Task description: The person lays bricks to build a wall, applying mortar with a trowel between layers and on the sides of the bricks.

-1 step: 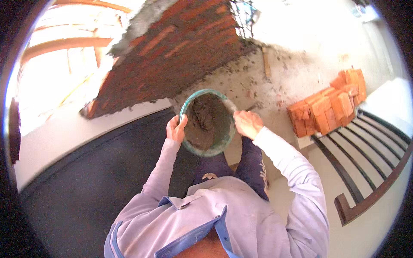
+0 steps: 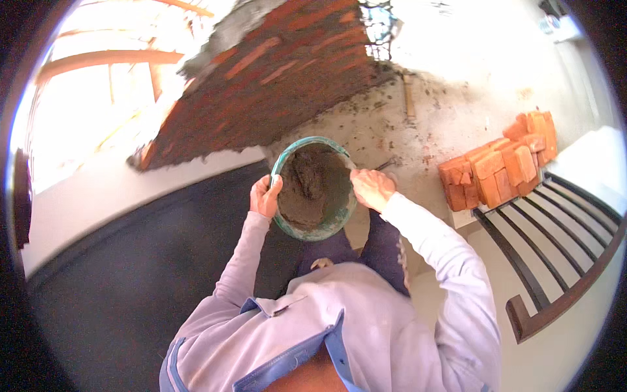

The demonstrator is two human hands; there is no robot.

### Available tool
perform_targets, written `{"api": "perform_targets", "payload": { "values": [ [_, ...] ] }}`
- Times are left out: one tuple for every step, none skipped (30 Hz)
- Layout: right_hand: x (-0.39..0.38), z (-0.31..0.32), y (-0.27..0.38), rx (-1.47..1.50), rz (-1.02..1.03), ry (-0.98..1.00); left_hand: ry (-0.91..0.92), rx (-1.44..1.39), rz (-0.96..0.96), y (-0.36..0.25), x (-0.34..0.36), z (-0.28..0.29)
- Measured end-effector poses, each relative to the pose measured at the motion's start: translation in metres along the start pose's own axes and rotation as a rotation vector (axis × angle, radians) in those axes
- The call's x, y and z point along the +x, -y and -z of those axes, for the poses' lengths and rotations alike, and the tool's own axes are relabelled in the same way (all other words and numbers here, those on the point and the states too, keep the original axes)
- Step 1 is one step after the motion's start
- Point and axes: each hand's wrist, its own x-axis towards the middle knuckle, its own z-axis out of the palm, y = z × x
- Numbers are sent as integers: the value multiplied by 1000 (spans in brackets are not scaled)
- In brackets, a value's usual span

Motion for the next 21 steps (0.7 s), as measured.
{"api": "perform_targets", "payload": {
  "values": [
    [2,4,21,8,47,6,40,-37,-12,-5,-17,23],
    [1,3,33,-1,78,7,7,-123,-27,-13,-33,39],
    [4,1,42,141,175,64,-28,-126,-28,-32,-47,58],
    [7,1,51,282,265,131,-57,-225,-39,-54,-57,74],
    [6,12,67,263,294,147,-90,-330,-42,-60,-66,86],
    [0,33,87,391,278,238,-120,-478,-41,-45,-74,98],
    [0,55,102,510,250,313,-116,-588,-29,-66,-85,111],
    [-3,69,123,478,295,363,-170,-653,-26,-59,-93,117],
    [-3,75,133,459,323,373,-214,-714,-16,-55,-102,119],
    [-2,79,142,456,339,389,-240,-722,-25,-56,-108,122],
    [0,84,152,454,355,402,-293,-725,-87,-59,-113,123],
    [-8,109,170,475,317,474,-351,-733,-141,-57,-120,124],
    [-11,115,173,448,335,482,-381,-747,-148,-58,-125,125],
    [-16,119,171,382,375,430,-405,-776,-153,-60,-130,127],
    [-23,122,171,326,409,376,-418,-802,-155,-61,-134,130],
    [-27,129,177,258,449,308,-432,-819,-167,-55,-132,134],
    [-22,134,187,236,454,303,-483,-802,-175,-49,-127,137],
    [-25,136,193,214,446,288,-523,-787,-175,-43,-127,136],
    [-24,138,198,193,436,270,-521,-803,-183,-37,-123,138],
    [-17,131,200,271,494,224,-493,-804,-179,-31,-119,141],
    [-14,133,208,253,478,234,-464,-813,-161,-25,-116,142]
  ]
}}
